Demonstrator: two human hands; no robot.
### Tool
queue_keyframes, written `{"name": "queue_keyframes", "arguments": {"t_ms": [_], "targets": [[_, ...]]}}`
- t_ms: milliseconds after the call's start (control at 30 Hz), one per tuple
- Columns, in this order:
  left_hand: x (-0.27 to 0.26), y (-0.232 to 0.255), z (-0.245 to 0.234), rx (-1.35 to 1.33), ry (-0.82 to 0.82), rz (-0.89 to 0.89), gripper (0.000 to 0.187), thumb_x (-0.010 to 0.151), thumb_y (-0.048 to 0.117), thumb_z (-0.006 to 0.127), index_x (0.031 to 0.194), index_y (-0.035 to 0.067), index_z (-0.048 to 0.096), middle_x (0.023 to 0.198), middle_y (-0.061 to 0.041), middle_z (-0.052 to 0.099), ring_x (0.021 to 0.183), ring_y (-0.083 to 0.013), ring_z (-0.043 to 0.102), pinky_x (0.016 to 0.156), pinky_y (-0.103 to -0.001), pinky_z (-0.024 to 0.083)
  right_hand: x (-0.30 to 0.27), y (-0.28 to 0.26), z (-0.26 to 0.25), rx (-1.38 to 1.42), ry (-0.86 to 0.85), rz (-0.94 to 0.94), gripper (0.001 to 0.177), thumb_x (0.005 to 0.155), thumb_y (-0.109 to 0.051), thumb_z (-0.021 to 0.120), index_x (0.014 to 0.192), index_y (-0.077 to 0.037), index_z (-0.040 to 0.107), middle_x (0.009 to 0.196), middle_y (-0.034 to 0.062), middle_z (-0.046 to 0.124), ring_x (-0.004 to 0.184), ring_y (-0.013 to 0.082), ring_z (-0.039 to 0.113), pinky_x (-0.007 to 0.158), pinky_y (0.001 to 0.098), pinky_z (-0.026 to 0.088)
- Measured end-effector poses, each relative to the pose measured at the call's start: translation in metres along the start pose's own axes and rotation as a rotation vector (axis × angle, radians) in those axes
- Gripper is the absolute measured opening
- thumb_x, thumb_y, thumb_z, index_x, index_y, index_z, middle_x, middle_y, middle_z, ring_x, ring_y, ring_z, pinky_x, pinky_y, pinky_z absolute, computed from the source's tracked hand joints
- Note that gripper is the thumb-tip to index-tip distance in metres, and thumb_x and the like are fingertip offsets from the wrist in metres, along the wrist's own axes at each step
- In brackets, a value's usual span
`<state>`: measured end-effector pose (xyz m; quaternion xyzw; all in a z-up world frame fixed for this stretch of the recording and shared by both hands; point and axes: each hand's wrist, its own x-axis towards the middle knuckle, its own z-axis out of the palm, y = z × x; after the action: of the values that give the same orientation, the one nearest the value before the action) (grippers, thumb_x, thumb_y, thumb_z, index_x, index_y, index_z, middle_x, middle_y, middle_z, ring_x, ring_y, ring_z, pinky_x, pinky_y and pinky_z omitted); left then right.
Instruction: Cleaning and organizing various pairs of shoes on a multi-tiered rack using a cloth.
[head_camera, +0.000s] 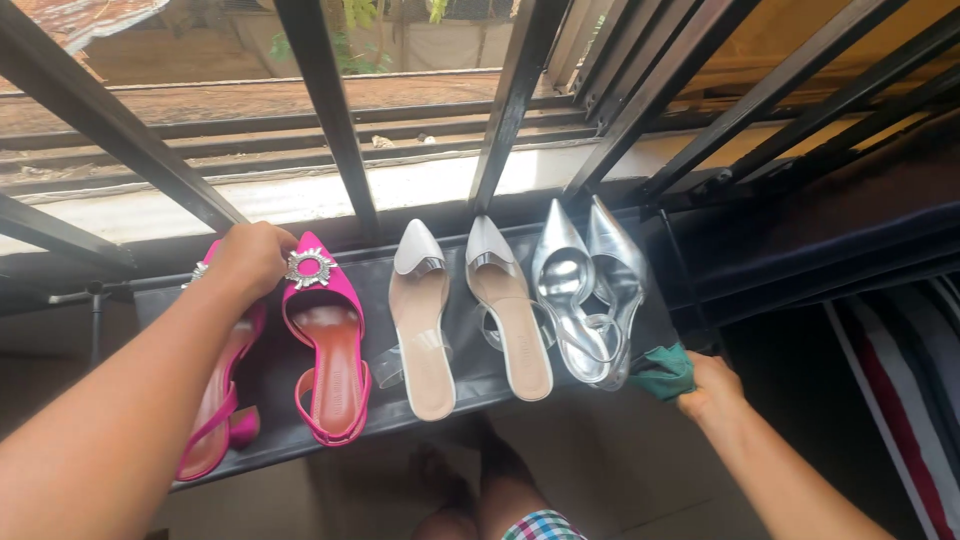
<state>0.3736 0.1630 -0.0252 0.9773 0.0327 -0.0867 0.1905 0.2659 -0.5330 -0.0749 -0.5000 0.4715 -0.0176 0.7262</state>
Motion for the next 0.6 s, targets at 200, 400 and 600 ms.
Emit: {"name": "queue_keyframes", "arguments": {"t_ms": [200,400,600], "targets": [[-0.02,0.01,-0.035,-0.08,-0.166,-0.177,0.047,0.088,0.002,0.063,0.129,0.022,0.074,0.117,-0.014,0.075,0.107,-0.0313,0.071,0.093,-0.043,0.054,-0.022,-0.008,0.017,-0.044,-0.018,0.078,0.015,0.097,0.004,0.058,0.108,0.013,0.061,0.104,0.0211,0.069,0.083,0.0324,0.074,0.074,0.0526,0.064],[-0.075,0.046,-0.044,-0.204,0.24,-0.052,0.041,0.101,0.025,0.059,0.135,0.002,0.065,0.121,-0.025,0.069,0.117,-0.0424,0.063,0.1,-0.047,0.048,-0.046,-0.032,0.008,-0.287,0.16,-0.212,0.023,0.093,-0.002,0.064,0.113,0.009,0.061,0.101,0.0207,0.069,0.077,0.0313,0.072,0.069,0.0525,0.062],[-0.175,0.163,-0.017,-0.249,0.537,0.175,0.047,0.079,0.015,0.072,0.123,-0.001,0.066,0.147,-0.028,0.048,0.141,-0.0483,0.037,0.118,-0.059,0.022,-0.14,-0.055,0.073,-0.706,-0.049,-0.753,0.032,0.097,-0.025,0.078,0.111,0.004,0.075,0.1,0.0153,0.073,0.086,0.0211,0.066,0.074,0.032,0.053]]}}
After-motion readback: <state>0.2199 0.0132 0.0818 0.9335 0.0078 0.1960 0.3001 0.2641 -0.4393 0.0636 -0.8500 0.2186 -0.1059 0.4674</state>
